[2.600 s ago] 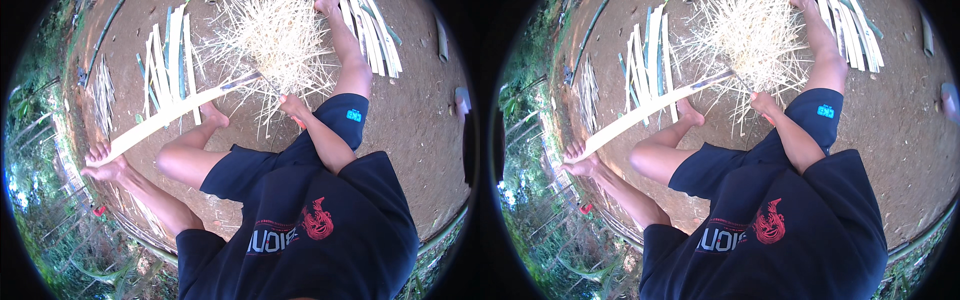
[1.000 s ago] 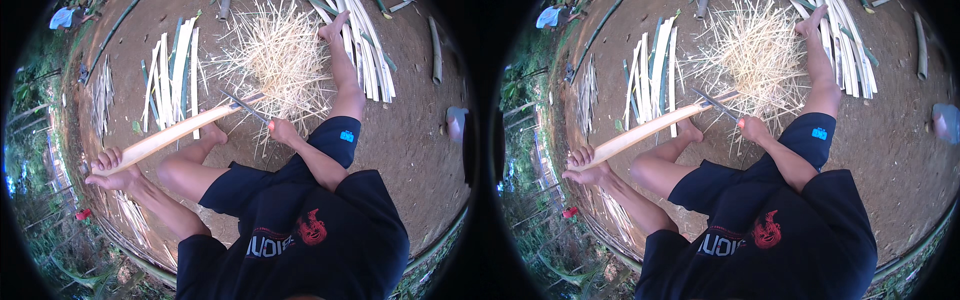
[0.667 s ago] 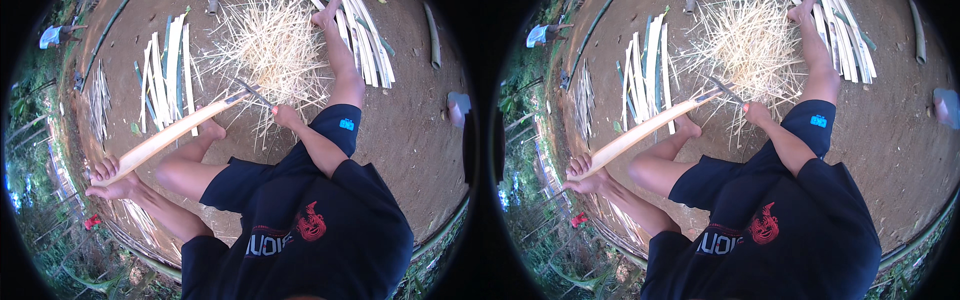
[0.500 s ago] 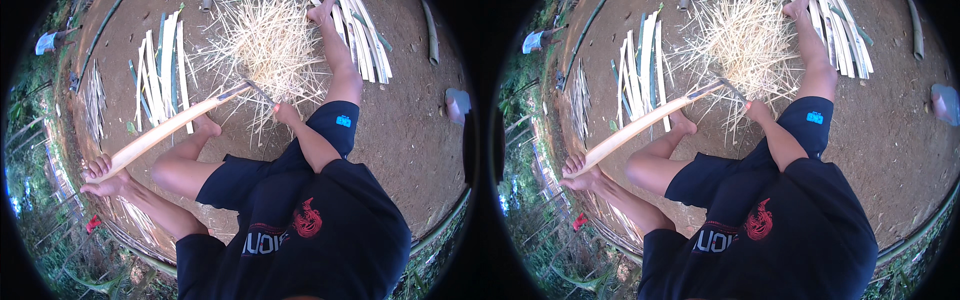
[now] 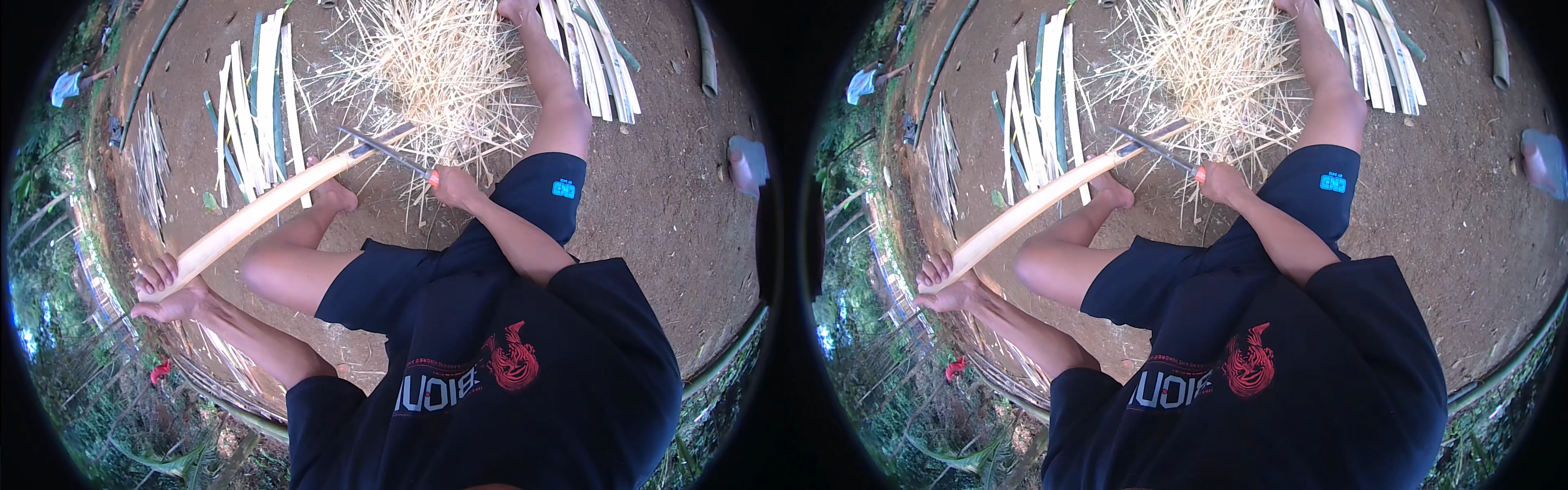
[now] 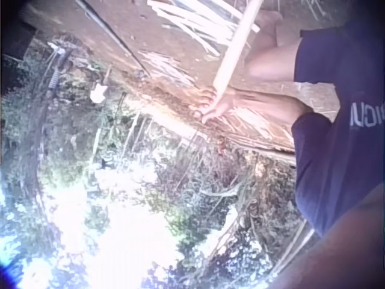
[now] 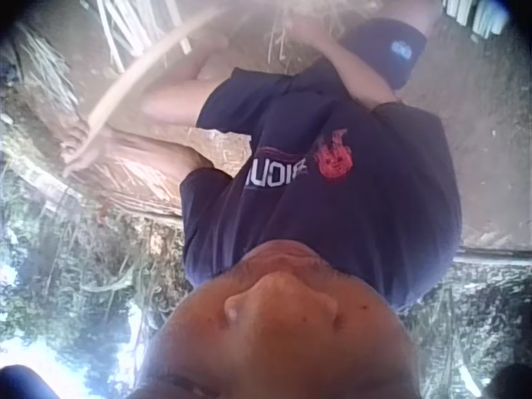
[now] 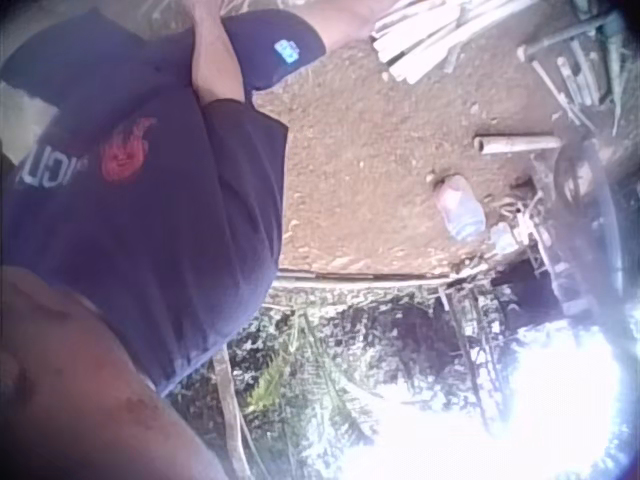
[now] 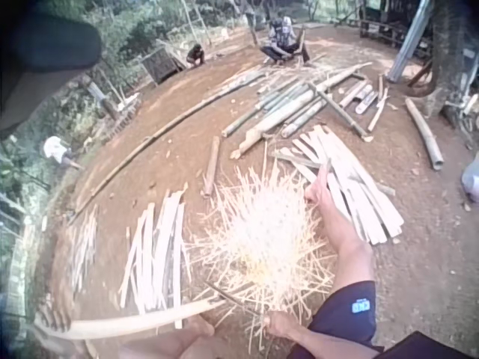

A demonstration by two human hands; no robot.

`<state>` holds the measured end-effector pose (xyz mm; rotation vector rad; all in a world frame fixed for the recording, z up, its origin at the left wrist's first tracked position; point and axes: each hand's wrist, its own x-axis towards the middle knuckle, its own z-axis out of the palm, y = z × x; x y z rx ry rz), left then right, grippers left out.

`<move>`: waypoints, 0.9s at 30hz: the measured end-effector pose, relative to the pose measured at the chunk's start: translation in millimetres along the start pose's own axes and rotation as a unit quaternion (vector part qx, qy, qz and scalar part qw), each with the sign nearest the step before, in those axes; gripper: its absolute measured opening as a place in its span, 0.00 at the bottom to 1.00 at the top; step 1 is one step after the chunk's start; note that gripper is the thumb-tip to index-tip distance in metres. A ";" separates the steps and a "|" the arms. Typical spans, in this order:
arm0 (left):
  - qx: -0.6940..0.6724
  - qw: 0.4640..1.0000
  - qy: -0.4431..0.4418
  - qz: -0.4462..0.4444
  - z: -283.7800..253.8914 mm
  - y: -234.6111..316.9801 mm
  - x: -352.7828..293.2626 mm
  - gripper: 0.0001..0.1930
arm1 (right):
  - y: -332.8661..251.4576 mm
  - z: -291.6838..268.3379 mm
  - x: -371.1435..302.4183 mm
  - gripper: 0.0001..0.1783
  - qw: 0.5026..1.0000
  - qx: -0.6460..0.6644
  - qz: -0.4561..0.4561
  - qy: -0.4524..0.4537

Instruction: The person sits on the ground and uses a machete to split long bamboo poles into thin strips. They hold the bamboo with their left hand and strike it with the machete in their right hand, creating a pile of bamboo strips and shavings.

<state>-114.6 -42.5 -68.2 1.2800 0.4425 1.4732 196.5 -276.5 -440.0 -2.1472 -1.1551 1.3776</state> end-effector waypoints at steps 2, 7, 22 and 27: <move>0.002 1.000 -0.013 -0.001 6.0 -1.2 4.6 0.32 | 28.4 7.9 28.4 0.18 0.997 0.006 0.073 0.015; 0.009 1.000 0.008 0.004 -4.2 1.8 5.2 0.33 | 29.2 -8.0 16.8 0.18 0.999 -0.007 0.041 0.006; 0.006 0.995 0.094 -0.019 -14.0 -11.5 28.9 0.37 | 19.1 -4.9 -0.3 0.19 1.000 0.003 -0.008 0.008; 0.055 0.992 0.113 -0.011 1.9 -18.2 30.3 0.37 | 47.0 -5.7 24.3 0.20 0.994 0.032 0.099 -0.010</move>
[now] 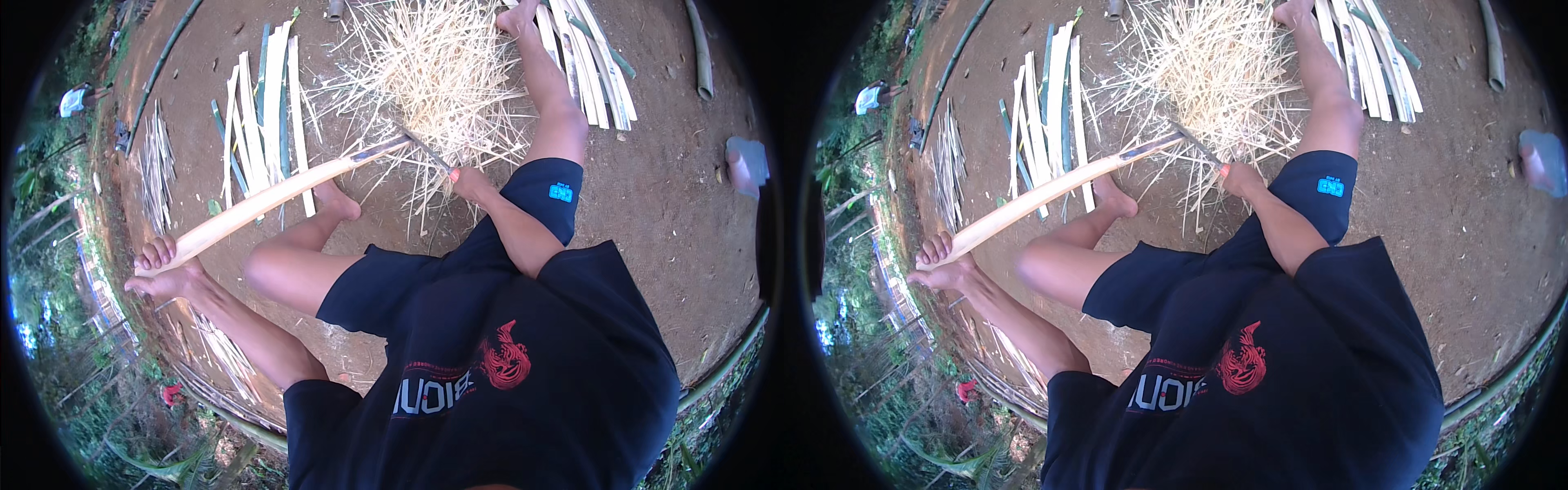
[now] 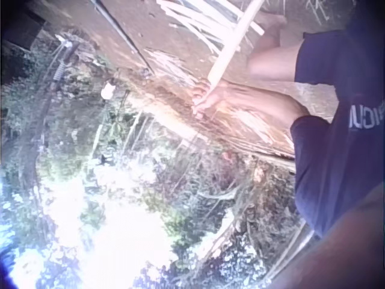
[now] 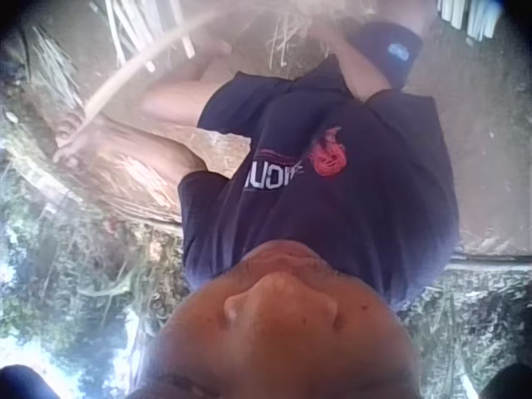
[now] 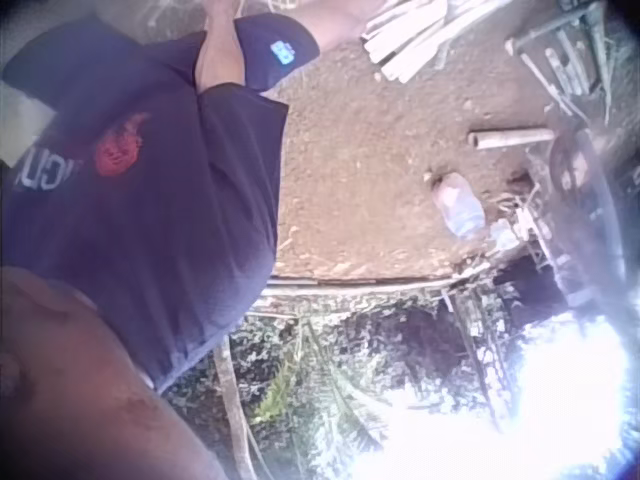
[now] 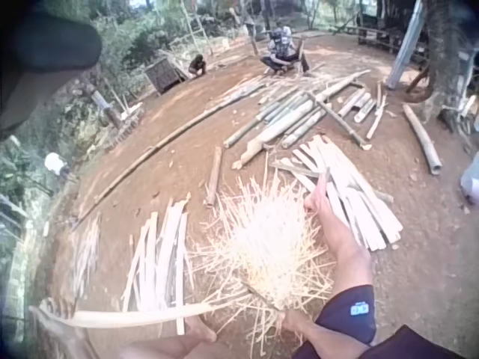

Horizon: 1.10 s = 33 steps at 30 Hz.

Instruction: The person sits on the ground and uses a machete to split long bamboo poles into thin strips. They hold the bamboo with their left hand and strike it with the machete in their right hand, creating a pile of bamboo strips and shavings.

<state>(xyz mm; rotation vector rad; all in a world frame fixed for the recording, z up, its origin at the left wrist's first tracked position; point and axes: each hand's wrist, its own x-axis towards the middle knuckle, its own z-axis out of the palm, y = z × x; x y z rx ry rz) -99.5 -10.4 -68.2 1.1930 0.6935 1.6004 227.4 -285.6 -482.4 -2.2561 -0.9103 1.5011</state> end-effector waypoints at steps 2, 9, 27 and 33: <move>-0.008 1.000 0.014 0.002 -7.7 6.7 -3.1 0.36 | -17.6 -12.1 -18.5 0.20 0.998 -0.023 0.003 -0.064; -0.023 1.000 -0.010 -0.002 0.0 -1.8 1.9 0.34 | 5.1 2.3 9.6 0.19 0.999 -0.008 0.025 -0.022; 0.021 0.997 0.069 0.006 7.4 -2.8 15.4 0.36 | -29.9 7.4 -37.8 0.18 0.994 -0.015 -0.107 0.020; 0.030 0.998 0.058 -0.003 14.3 -7.3 25.3 0.36 | 1.4 3.3 -3.0 0.19 1.000 0.004 0.022 0.003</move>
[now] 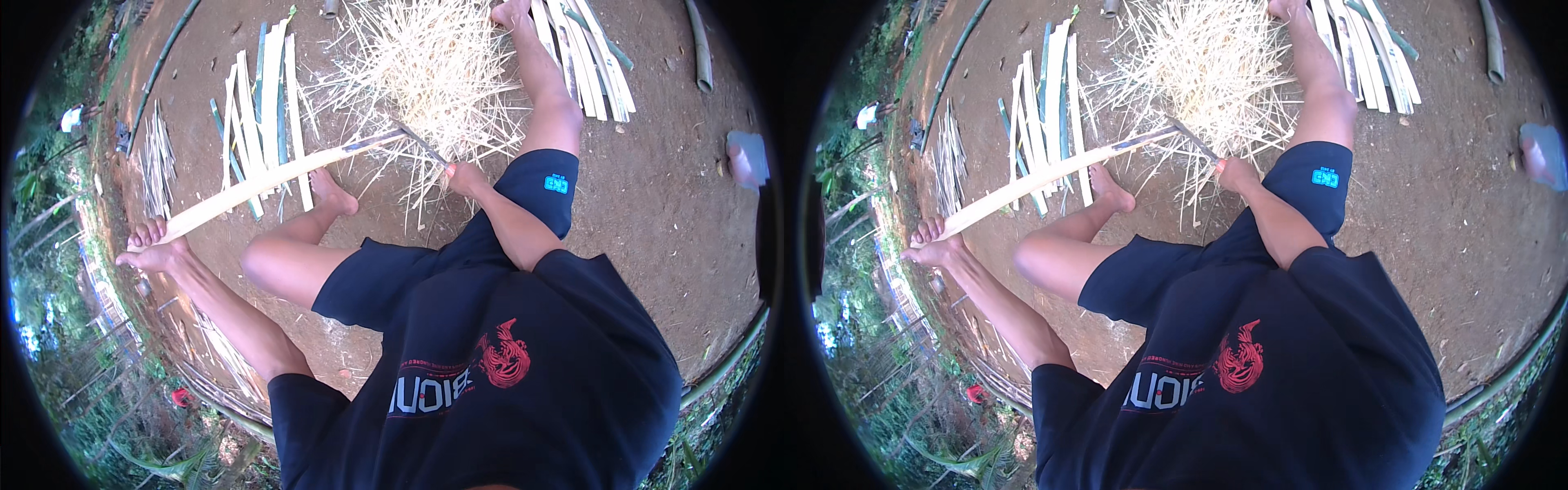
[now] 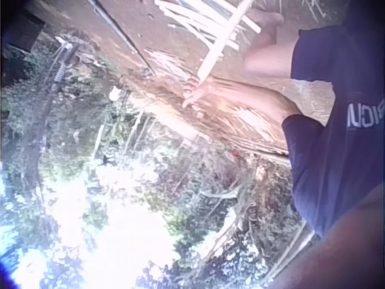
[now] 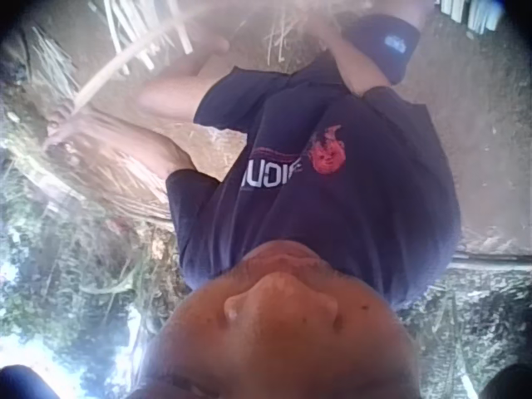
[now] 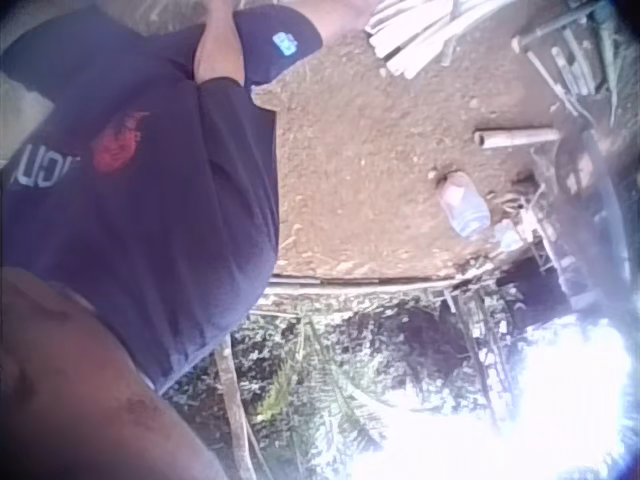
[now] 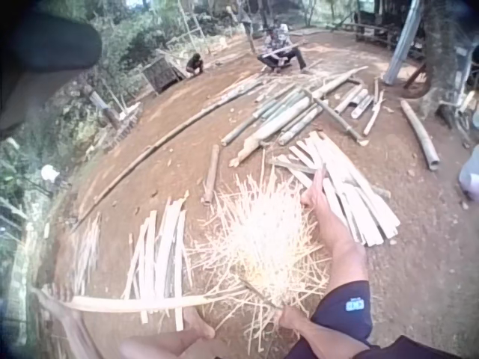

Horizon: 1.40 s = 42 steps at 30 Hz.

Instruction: The person sits on the ground and uses a machete to split long bamboo poles into thin strips. They hold the bamboo with their left hand and strike it with the machete in their right hand, creating a pile of bamboo strips and shavings.

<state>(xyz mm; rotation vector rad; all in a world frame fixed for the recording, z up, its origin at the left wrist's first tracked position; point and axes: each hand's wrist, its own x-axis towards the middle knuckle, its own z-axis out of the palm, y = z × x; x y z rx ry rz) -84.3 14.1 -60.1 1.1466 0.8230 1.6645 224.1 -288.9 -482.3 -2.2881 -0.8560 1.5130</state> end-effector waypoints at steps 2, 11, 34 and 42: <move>-0.012 1.000 -0.013 -0.009 -20.0 1.2 9.8 0.36 | -11.0 -1.5 -17.1 0.19 0.999 -0.013 -0.049 -0.021; 0.009 0.998 0.048 -0.024 -30.8 -17.6 31.1 0.35 | -7.0 -8.4 -7.6 0.18 0.999 -0.027 -0.007 -0.026; 0.152 0.951 0.268 -0.013 -43.3 -50.4 67.9 0.32 | -13.6 -5.7 -33.4 0.16 0.994 -0.021 -0.105 0.022; 0.202 0.929 0.307 -0.039 -85.1 -63.9 76.1 0.50 | -3.9 -14.2 -13.2 0.18 1.000 -0.023 -0.003 0.018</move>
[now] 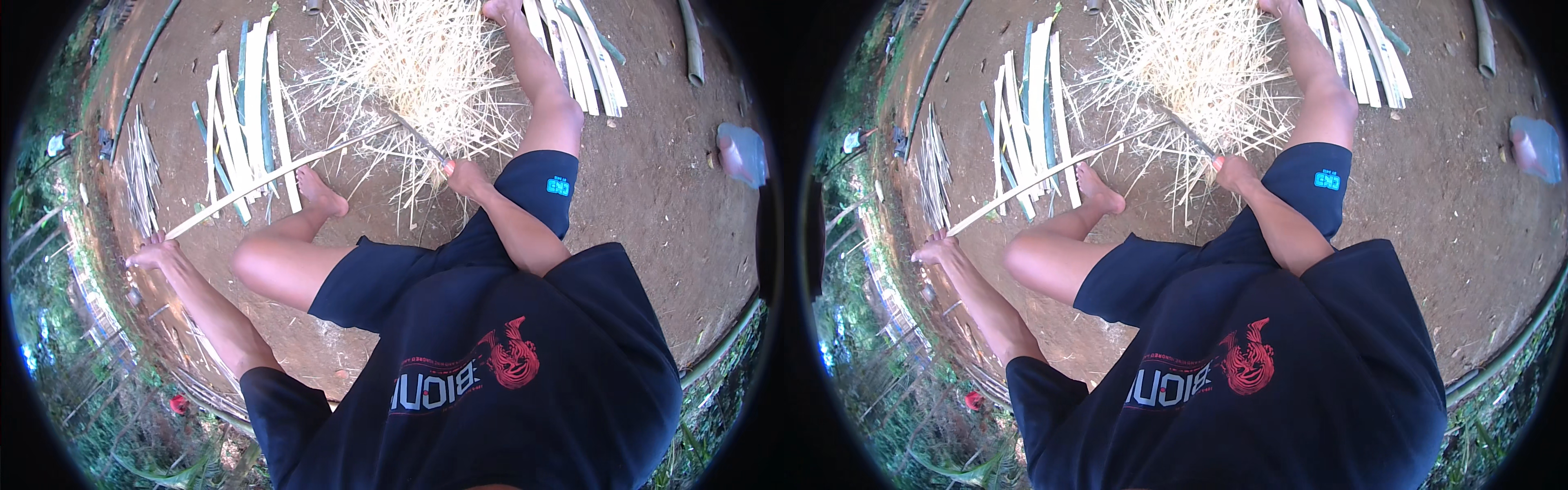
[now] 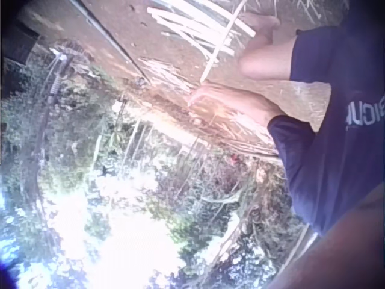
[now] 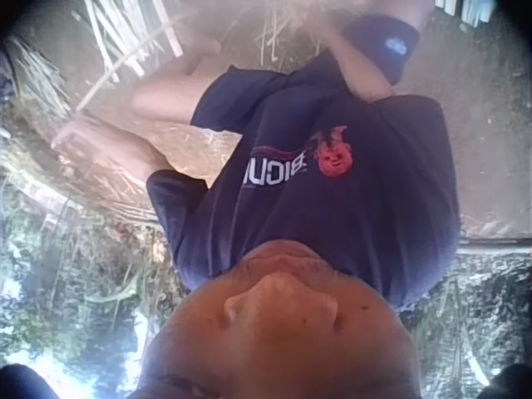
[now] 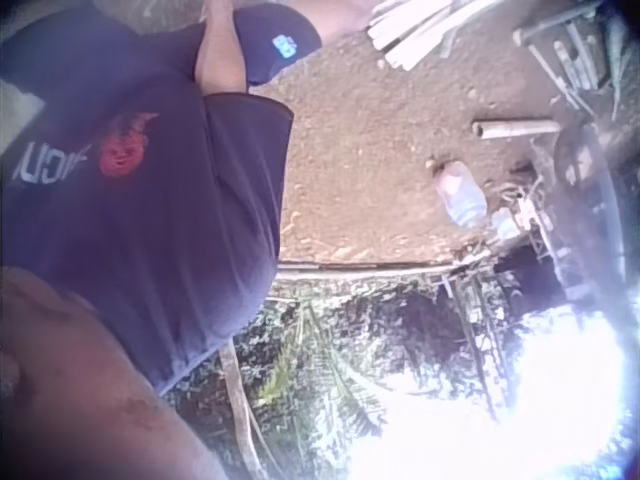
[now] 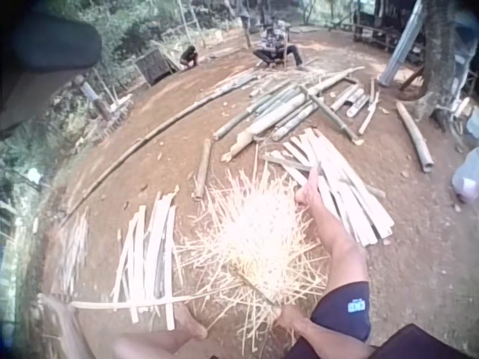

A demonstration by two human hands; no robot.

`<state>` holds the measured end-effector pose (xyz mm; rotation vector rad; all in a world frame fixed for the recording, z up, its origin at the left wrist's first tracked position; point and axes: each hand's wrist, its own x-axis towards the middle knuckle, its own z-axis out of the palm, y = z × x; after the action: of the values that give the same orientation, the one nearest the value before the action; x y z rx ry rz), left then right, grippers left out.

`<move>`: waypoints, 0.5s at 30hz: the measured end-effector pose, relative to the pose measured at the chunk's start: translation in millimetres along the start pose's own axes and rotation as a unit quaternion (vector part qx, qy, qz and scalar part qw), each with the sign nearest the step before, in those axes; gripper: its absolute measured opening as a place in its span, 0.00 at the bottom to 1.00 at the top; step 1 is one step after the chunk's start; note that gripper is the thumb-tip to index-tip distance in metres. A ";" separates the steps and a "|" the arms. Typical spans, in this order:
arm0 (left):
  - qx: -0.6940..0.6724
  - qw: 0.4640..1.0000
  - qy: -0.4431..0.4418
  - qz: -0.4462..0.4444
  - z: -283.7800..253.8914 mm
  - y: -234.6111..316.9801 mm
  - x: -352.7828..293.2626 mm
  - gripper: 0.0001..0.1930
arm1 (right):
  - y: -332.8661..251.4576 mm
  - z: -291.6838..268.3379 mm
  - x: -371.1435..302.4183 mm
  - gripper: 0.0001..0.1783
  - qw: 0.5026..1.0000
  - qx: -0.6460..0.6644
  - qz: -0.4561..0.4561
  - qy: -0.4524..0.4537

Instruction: The person sits on the ground and uses a machete to split long bamboo poles into thin strips. They hold the bamboo with their left hand and strike it with the machete in their right hand, creating a pile of bamboo strips and shavings.

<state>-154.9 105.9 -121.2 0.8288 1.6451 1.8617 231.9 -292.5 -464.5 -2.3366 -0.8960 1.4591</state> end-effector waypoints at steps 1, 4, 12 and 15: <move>0.003 1.000 0.012 0.000 -1.2 3.3 -8.2 0.50 | -3.5 -3.3 -9.7 0.18 1.000 -0.008 -0.005 -0.003; -0.011 0.998 0.063 -0.029 3.0 6.6 -15.1 0.46 | 1.3 5.6 -1.4 0.17 0.999 -0.018 -0.029 0.009; 0.054 0.992 0.108 -0.022 -21.7 12.5 -37.5 0.42 | -26.2 -2.4 -25.6 0.16 0.997 0.011 -0.067 0.027; 0.092 0.987 0.127 -0.025 -33.1 12.7 -49.1 0.41 | -68.0 -1.8 -48.2 0.17 0.987 -0.007 -0.156 -0.018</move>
<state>-145.6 46.2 -116.4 0.6340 1.9996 1.8629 193.4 -268.8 -394.5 -2.0661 -1.2207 1.3700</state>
